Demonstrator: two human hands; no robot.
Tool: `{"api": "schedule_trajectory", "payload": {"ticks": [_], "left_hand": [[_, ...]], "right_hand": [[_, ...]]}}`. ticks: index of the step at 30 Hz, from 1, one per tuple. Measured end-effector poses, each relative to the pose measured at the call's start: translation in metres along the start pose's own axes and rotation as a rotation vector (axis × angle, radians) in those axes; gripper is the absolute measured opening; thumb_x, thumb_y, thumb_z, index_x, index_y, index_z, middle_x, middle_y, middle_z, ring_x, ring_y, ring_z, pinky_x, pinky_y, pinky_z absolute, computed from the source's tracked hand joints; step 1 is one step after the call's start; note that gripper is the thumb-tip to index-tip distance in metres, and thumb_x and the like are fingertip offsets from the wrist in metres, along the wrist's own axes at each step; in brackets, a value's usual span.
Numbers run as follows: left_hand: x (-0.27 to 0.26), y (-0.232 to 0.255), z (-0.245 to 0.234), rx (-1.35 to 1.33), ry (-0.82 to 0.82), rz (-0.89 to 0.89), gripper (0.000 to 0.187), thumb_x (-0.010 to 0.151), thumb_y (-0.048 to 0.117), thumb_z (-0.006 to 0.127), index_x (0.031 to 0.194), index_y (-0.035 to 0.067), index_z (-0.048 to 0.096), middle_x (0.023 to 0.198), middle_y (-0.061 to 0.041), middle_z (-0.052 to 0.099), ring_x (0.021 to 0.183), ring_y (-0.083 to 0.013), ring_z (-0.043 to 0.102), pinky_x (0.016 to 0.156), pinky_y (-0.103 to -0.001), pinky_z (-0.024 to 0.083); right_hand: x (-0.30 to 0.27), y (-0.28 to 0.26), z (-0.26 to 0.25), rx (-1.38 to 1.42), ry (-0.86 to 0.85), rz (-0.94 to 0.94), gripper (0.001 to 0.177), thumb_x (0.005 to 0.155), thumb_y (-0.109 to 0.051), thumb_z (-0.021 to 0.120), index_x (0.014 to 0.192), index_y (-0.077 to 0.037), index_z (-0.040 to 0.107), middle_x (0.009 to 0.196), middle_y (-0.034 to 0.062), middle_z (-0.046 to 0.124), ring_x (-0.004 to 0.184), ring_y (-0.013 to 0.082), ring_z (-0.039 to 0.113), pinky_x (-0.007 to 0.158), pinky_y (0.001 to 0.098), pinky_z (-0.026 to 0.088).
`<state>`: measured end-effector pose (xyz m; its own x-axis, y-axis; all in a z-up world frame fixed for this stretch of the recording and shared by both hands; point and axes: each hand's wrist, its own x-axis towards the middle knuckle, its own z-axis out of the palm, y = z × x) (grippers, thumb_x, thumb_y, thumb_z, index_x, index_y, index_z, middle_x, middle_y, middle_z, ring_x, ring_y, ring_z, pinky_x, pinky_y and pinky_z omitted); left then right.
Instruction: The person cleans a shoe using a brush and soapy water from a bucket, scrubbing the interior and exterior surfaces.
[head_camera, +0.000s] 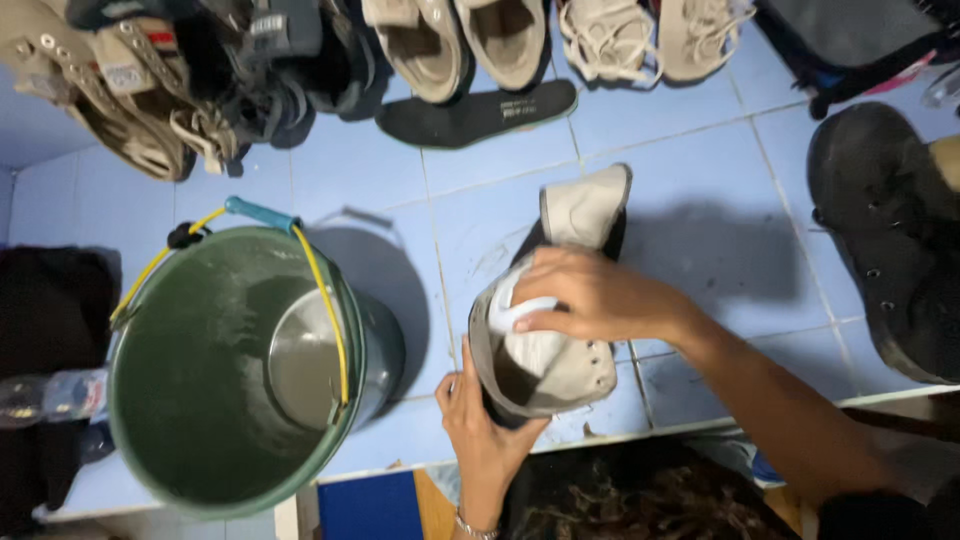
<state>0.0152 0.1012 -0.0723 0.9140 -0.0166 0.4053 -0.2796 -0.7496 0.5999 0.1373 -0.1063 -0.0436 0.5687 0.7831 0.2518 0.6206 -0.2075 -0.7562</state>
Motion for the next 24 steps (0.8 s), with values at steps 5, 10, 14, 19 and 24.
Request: {"api": "schedule_trajectory", "payload": {"ticks": [5,10,14,19,24], "left_hand": [[-0.008,-0.007,0.002,-0.012,-0.049,0.007,0.108,0.072,0.083,0.050,0.138,-0.002,0.045,0.122,-0.018,0.055,0.102,-0.0376,0.051,0.094,-0.049,0.041],[0.001,-0.005,0.006,0.031,-0.056,0.030,0.091,0.068,0.061,0.076,0.130,0.000,0.049,0.123,-0.019,0.056,0.109,-0.0391,0.054,0.094,-0.051,0.041],[-0.015,-0.022,0.014,0.022,-0.091,-0.001,0.111,0.066,0.072,0.072,0.139,-0.003,0.036,0.126,-0.023,0.051,0.109,-0.0419,0.050,0.094,-0.052,0.039],[-0.001,-0.004,0.009,0.080,-0.170,-0.081,0.104,0.055,0.063,0.077,0.131,-0.001,0.044,0.115,-0.017,0.051,0.109,-0.0386,0.048,0.091,-0.049,0.038],[-0.001,-0.005,0.011,0.034,-0.115,-0.008,0.096,0.060,0.055,0.083,0.133,0.003,0.048,0.122,-0.018,0.056,0.109,-0.0377,0.051,0.088,-0.049,0.039]], "right_hand": [[0.021,-0.045,-0.018,0.193,-0.204,0.063,0.019,0.087,-0.027,0.071,0.097,-0.010,0.073,0.090,0.0067,0.076,0.081,0.0212,0.071,0.074,0.0338,0.053],[0.022,-0.054,-0.033,-0.055,-0.094,0.058,0.018,0.090,-0.025,0.065,0.088,-0.007,0.060,0.083,0.0098,0.067,0.079,0.0289,0.064,0.071,0.0400,0.046],[0.013,-0.016,-0.031,-0.099,-0.032,0.354,0.029,0.091,-0.033,0.064,0.115,-0.018,0.070,0.117,0.0041,0.069,0.108,0.0238,0.062,0.091,0.0400,0.047],[0.034,-0.043,-0.010,-0.298,-0.421,0.118,0.012,0.082,-0.010,0.066,0.086,-0.016,0.075,0.086,0.0058,0.073,0.081,0.0233,0.071,0.074,0.0368,0.056],[0.044,-0.024,-0.018,-0.675,-0.231,0.252,0.013,0.080,-0.029,0.076,0.088,-0.019,0.075,0.082,0.0037,0.070,0.088,0.0314,0.066,0.082,0.0461,0.048]]}}
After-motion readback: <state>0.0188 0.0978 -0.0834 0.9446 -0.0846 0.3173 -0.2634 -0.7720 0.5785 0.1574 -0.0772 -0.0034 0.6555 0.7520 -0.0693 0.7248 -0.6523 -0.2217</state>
